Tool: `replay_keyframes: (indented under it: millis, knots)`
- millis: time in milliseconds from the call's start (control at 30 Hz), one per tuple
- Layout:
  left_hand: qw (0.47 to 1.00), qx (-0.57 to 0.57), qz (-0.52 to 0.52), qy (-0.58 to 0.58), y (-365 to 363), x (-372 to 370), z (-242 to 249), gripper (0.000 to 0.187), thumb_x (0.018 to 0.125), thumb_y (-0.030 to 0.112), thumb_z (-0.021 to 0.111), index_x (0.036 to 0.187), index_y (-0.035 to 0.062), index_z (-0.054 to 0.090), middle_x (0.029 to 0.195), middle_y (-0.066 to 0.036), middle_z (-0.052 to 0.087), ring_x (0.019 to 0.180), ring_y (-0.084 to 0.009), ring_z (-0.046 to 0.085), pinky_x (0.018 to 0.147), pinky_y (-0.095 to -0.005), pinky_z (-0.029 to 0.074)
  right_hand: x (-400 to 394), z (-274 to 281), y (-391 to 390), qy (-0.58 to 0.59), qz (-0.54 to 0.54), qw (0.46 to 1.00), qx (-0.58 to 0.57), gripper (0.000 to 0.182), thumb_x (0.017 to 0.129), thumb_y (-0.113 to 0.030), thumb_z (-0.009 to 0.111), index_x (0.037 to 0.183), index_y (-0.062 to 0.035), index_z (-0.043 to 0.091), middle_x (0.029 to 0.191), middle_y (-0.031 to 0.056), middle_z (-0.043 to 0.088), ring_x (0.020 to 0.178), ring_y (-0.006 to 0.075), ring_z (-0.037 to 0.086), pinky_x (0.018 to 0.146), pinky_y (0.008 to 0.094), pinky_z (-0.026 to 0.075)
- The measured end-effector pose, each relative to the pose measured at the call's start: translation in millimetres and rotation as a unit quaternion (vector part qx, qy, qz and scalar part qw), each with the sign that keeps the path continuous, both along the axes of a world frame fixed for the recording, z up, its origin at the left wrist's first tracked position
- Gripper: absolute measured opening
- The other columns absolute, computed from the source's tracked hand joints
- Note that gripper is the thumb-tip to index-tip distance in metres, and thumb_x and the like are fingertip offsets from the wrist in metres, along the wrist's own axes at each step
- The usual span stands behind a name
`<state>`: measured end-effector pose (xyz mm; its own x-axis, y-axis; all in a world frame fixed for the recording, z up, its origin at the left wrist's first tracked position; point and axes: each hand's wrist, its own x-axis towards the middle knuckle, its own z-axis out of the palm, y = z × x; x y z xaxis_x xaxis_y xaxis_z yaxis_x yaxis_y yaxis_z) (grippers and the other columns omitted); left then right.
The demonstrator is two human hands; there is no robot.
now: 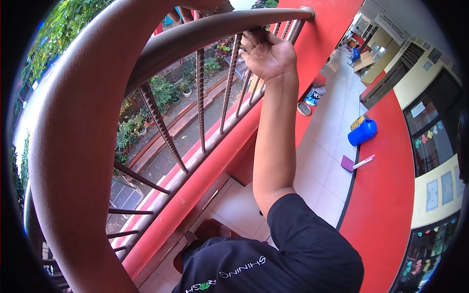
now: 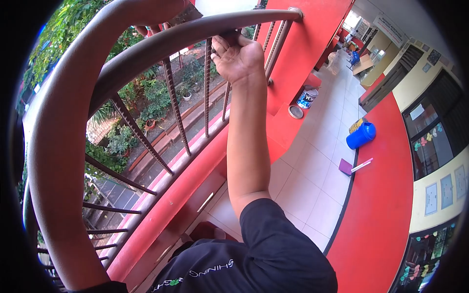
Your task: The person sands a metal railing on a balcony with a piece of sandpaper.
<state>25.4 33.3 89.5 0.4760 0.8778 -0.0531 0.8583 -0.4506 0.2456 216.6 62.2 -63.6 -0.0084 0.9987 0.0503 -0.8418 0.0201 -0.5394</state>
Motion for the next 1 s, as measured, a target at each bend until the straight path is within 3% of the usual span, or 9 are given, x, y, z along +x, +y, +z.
replay_keyframes:
  millis: [133, 200, 233, 533, 733, 767, 867, 933, 1000]
  knots:
    - [0.999, -0.007, 0.042, -0.02, -13.5, 4.2, 3.6, 0.037, 0.098, 0.038, 0.061, 0.12, 0.0126, 0.074, 0.103, -0.009, 0.073, 0.085, -0.0202, 0.071, 0.07, -0.0371, 0.063, 12.5, -39.1, 54.8, 0.122, 0.031, 0.99, 0.071, 0.056, 0.108, -0.038, 0.025, 0.125, -0.0014, 0.064, 0.133, 0.0219, 0.066, 0.142, 0.0297, 0.048, 0.121, 0.0485, 0.023]
    - [0.999, -0.016, 0.04, -0.022, -6.5, 1.4, 4.2, 0.039, 0.097, 0.039, 0.062, 0.119, 0.0098, 0.074, 0.104, -0.009, 0.073, 0.085, -0.0208, 0.071, 0.071, -0.0377, 0.063, 16.3, -56.6, 82.3, 0.24, 0.329, 0.841, 0.357, 0.059, 0.106, -0.047, 0.03, 0.128, -0.003, 0.063, 0.137, 0.0269, 0.062, 0.139, 0.0329, 0.051, 0.113, 0.0516, 0.04]
    - [0.999, -0.026, 0.037, -0.02, -2.9, 0.3, 4.2, 0.041, 0.096, 0.041, 0.063, 0.117, 0.007, 0.074, 0.104, -0.01, 0.074, 0.086, -0.0214, 0.071, 0.071, -0.0382, 0.063, 12.0, -56.2, 76.1, 0.282, 0.213, 0.901, 0.251, 0.061, 0.102, -0.055, 0.042, 0.129, -0.0053, 0.065, 0.137, 0.0256, 0.062, 0.133, 0.0355, 0.056, 0.104, 0.0529, 0.051]
    - [0.982, 0.096, -0.065, 0.15, 20.3, -1.0, 3.6, 0.032, 0.1, 0.024, 0.051, 0.116, 0.0067, 0.073, 0.109, -0.011, 0.075, 0.09, -0.0192, 0.074, 0.073, -0.0396, 0.064, -5.2, -42.6, 120.4, 0.299, 0.3, 0.822, 0.38, 0.088, 0.089, -0.063, 0.066, 0.144, 0.0037, 0.05, 0.14, 0.0215, 0.059, 0.132, 0.0326, 0.056, 0.11, 0.0537, 0.048]
    - [1.0, 0.015, 0.0, 0.018, -10.0, -6.6, 9.8, 0.032, 0.098, 0.03, 0.056, 0.118, 0.0112, 0.073, 0.107, -0.009, 0.075, 0.087, -0.0169, 0.073, 0.072, -0.0388, 0.063, 10.0, -57.9, 75.4, 0.153, 0.155, 0.904, 0.368, 0.067, 0.105, -0.052, 0.046, 0.143, 0.0029, 0.049, 0.15, 0.0246, 0.05, 0.141, 0.0369, 0.046, 0.119, 0.0531, 0.037]
    - [1.0, 0.014, 0.002, 0.018, -13.7, -4.7, 9.0, 0.032, 0.098, 0.03, 0.056, 0.118, 0.0112, 0.073, 0.107, -0.009, 0.075, 0.087, -0.0169, 0.073, 0.072, -0.0388, 0.063, 12.2, -47.4, 52.6, 0.122, 0.085, 0.96, 0.239, 0.055, 0.105, -0.055, 0.044, 0.123, -0.0082, 0.066, 0.131, 0.0209, 0.066, 0.133, 0.0363, 0.054, 0.101, 0.0457, 0.052]
    - [0.998, 0.014, 0.06, 0.006, -18.8, 0.2, 6.7, 0.033, 0.097, 0.032, 0.058, 0.12, 0.0128, 0.073, 0.105, -0.007, 0.075, 0.086, -0.0163, 0.073, 0.072, -0.0388, 0.062, 24.1, -49.3, 62.4, 0.221, 0.218, 0.905, 0.291, 0.054, 0.108, -0.05, 0.04, 0.12, -0.0044, 0.067, 0.132, 0.0237, 0.065, 0.13, 0.0379, 0.057, 0.103, 0.0473, 0.052]
    - [1.0, -0.007, 0.012, -0.001, -2.1, -4.4, 7.3, 0.034, 0.096, 0.032, 0.061, 0.122, 0.0133, 0.072, 0.106, -0.006, 0.075, 0.086, -0.0173, 0.073, 0.073, -0.0407, 0.062, 12.8, -30.5, 65.7, 0.192, 0.099, 0.945, 0.246, 0.055, 0.109, -0.046, 0.036, 0.117, -0.0008, 0.067, 0.129, 0.0263, 0.065, 0.126, 0.0392, 0.059, 0.107, 0.0497, 0.05]
    - [1.0, -0.009, -0.001, 0.004, 6.5, -7.5, 10.0, 0.034, 0.095, 0.032, 0.062, 0.121, 0.0134, 0.072, 0.106, -0.006, 0.075, 0.086, -0.0172, 0.073, 0.073, -0.0409, 0.061, 10.0, -26.0, 64.4, 0.232, 0.262, 0.871, 0.344, 0.068, 0.112, -0.047, 0.016, 0.124, 0.0068, 0.055, 0.138, 0.0373, 0.053, 0.136, 0.046, 0.049, 0.121, 0.054, 0.035]
